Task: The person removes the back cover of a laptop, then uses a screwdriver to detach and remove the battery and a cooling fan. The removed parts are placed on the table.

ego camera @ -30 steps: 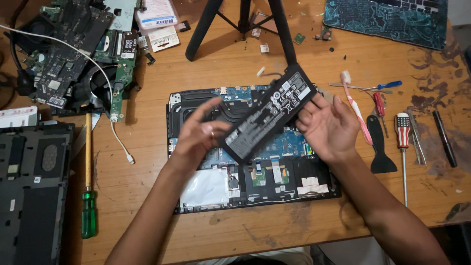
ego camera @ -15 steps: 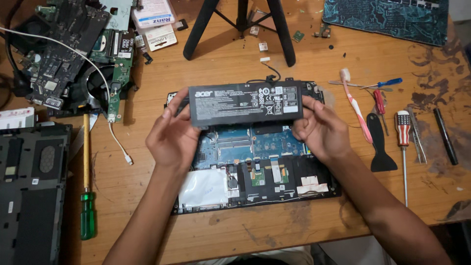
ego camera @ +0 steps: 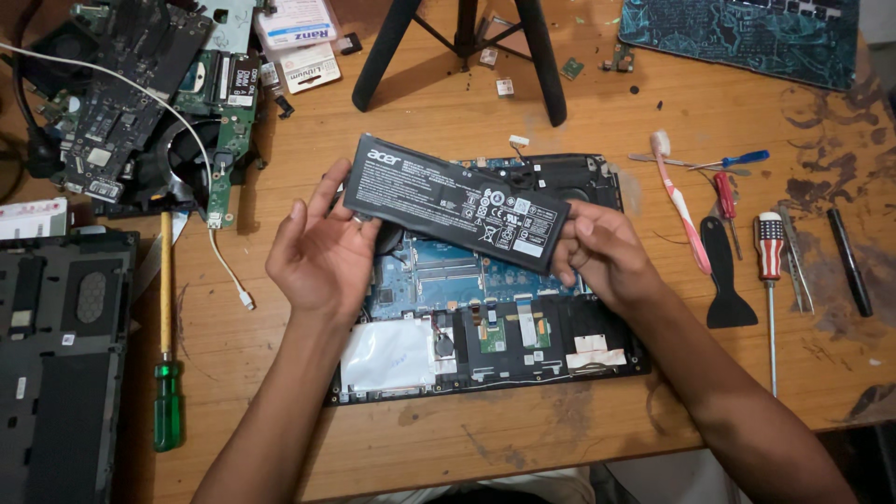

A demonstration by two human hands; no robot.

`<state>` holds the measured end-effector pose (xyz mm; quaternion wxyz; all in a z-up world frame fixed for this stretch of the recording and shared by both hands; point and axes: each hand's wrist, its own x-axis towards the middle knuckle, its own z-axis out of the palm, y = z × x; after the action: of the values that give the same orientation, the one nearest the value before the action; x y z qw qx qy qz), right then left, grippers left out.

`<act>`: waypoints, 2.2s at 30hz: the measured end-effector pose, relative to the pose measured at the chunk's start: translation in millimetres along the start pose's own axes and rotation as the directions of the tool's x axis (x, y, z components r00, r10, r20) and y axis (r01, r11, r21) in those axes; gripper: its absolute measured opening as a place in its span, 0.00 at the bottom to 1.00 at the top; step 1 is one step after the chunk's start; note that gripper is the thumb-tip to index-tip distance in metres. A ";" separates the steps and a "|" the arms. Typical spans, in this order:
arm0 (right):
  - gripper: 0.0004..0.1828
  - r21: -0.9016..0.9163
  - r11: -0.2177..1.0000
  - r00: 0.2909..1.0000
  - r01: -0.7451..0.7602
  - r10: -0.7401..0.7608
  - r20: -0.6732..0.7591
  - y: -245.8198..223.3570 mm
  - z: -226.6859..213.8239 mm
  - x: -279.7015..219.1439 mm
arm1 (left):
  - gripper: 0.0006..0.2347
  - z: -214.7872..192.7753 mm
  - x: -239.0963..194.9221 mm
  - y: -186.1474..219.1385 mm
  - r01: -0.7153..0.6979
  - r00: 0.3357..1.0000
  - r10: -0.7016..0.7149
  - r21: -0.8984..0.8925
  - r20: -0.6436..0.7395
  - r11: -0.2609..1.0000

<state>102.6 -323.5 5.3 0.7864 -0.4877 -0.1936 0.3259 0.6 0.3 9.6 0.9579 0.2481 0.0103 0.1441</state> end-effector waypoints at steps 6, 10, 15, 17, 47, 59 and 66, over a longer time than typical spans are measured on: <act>0.30 0.013 1.000 1.000 0.002 -0.003 0.017 -0.2 -0.3 0.5 | 0.29 3.0 0.4 0.5 0.003 1.000 -0.003 0.008 -0.004 1.000; 0.30 0.023 1.000 1.000 0.005 -0.005 0.000 -0.7 0.6 0.7 | 0.29 5.0 0.2 -0.6 -0.008 1.000 0.010 0.056 -0.028 0.998; 0.23 -0.058 0.998 0.997 -0.012 0.007 -0.082 0.7 5.5 2.5 | 0.29 5.6 -0.5 -0.5 0.007 1.000 -0.007 0.042 -0.005 0.999; 0.19 -0.075 0.997 0.990 -0.029 0.018 -0.143 1.0 7.7 3.9 | 0.28 5.0 0.0 0.8 0.021 0.999 -0.022 0.067 0.025 0.998; 0.16 0.026 0.999 0.981 0.038 -0.032 -0.190 -0.4 2.4 3.0 | 0.26 -45.3 3.0 149.6 0.539 0.840 0.236 0.709 -0.488 -0.454; 0.16 0.018 0.999 0.984 0.048 -0.044 -0.172 -3.2 7.9 3.9 | 0.15 -60.4 5.6 137.1 0.445 0.888 0.399 0.651 -0.230 -0.615; 0.16 -0.037 0.999 0.978 0.019 -0.026 -0.205 -2.4 5.9 2.6 | 0.12 -36.8 -7.3 149.2 0.526 0.831 0.472 0.693 -0.295 -0.493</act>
<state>101.6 -318.7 10.0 0.7973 -0.5300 -0.1226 0.2614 -50.1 140.2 48.3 0.1823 0.8873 0.4138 0.0906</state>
